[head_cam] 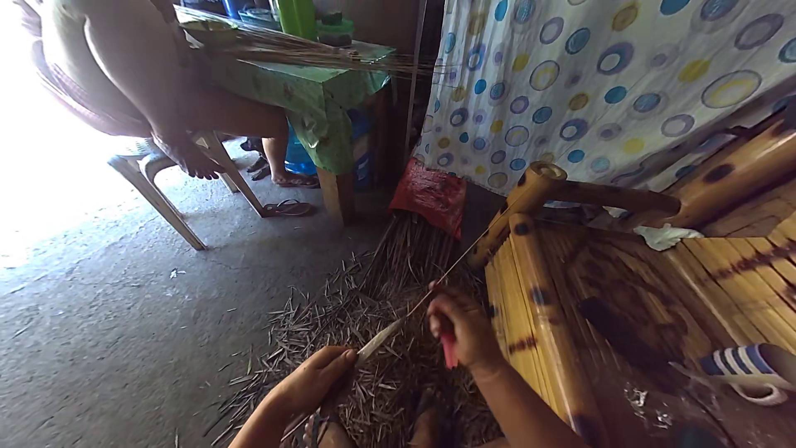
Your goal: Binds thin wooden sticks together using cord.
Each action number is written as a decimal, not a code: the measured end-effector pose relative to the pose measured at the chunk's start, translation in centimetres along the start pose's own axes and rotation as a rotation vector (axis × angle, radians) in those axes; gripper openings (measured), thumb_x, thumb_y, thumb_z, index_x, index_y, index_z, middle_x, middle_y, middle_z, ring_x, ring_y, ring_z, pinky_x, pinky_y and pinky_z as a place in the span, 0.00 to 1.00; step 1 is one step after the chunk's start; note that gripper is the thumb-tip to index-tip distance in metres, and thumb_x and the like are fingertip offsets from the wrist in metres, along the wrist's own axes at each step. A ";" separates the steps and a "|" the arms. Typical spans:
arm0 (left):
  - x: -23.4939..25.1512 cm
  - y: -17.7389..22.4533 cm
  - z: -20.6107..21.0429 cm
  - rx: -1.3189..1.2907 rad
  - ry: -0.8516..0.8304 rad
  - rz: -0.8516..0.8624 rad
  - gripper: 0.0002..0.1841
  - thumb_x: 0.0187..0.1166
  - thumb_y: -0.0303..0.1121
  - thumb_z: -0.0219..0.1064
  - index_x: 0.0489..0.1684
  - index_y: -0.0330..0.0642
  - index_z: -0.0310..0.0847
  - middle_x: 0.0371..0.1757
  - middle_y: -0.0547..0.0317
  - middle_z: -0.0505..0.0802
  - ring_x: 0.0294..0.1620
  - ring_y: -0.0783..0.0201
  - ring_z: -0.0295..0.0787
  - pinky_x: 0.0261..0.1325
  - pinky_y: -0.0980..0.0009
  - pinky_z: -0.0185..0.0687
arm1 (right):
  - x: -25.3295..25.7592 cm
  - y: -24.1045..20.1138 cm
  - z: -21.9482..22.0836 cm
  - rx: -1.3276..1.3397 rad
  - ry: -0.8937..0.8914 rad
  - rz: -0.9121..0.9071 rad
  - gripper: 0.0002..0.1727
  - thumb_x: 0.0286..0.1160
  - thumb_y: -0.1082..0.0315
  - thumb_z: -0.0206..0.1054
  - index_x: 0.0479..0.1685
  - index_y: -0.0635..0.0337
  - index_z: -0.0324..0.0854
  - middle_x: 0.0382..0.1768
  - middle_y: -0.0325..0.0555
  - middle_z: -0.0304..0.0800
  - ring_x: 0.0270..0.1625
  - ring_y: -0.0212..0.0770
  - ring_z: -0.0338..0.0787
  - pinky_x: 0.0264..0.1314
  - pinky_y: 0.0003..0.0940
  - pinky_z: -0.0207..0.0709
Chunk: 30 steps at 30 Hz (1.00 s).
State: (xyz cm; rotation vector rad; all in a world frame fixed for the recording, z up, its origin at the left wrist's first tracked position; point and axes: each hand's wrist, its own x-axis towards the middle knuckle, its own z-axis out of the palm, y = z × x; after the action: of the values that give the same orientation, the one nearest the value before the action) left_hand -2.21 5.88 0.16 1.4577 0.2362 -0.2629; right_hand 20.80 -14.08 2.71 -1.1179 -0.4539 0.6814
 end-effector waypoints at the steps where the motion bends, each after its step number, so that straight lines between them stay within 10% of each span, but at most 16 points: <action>1: 0.0 0.0 0.1 -0.002 0.004 0.005 0.26 0.93 0.51 0.43 0.35 0.44 0.79 0.20 0.60 0.84 0.12 0.69 0.78 0.13 0.75 0.74 | 0.9 -0.7 -0.7 0.032 0.062 -0.026 0.18 0.89 0.70 0.53 0.70 0.66 0.78 0.28 0.44 0.88 0.20 0.31 0.81 0.22 0.27 0.80; 9: 0.9 -1.4 0.4 0.329 0.273 0.140 0.18 0.87 0.46 0.62 0.64 0.50 0.88 0.36 0.69 0.91 0.31 0.77 0.82 0.38 0.76 0.80 | -1.0 0.2 0.6 -0.102 -0.002 0.217 0.17 0.86 0.71 0.60 0.68 0.69 0.81 0.30 0.49 0.91 0.20 0.34 0.83 0.22 0.27 0.80; 17: 0.8 -1.3 0.5 0.494 0.404 0.201 0.14 0.80 0.42 0.70 0.58 0.49 0.90 0.43 0.66 0.93 0.38 0.74 0.87 0.46 0.72 0.85 | 1.7 -2.1 -1.6 -0.162 0.270 0.105 0.17 0.89 0.70 0.58 0.70 0.69 0.79 0.29 0.48 0.89 0.19 0.34 0.82 0.19 0.27 0.79; 21: 1.1 -1.1 1.2 0.456 0.423 0.186 0.12 0.80 0.38 0.70 0.57 0.47 0.89 0.38 0.64 0.93 0.30 0.71 0.88 0.38 0.71 0.89 | -0.4 -0.5 0.0 -0.190 0.004 0.191 0.18 0.85 0.70 0.60 0.69 0.68 0.81 0.30 0.47 0.90 0.21 0.33 0.83 0.23 0.28 0.81; 30: 1.2 -0.7 1.4 0.500 0.426 0.197 0.13 0.82 0.37 0.68 0.60 0.48 0.89 0.38 0.65 0.93 0.30 0.75 0.85 0.38 0.74 0.84 | -0.7 -0.1 0.5 -0.175 0.000 0.221 0.18 0.86 0.71 0.60 0.69 0.69 0.80 0.29 0.48 0.90 0.20 0.34 0.83 0.22 0.28 0.80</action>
State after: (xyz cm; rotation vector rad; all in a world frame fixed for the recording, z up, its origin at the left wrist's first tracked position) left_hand -1.30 4.41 -0.70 2.0145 0.3858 0.1685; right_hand 19.95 -14.28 3.00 -1.3463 -0.3985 0.8463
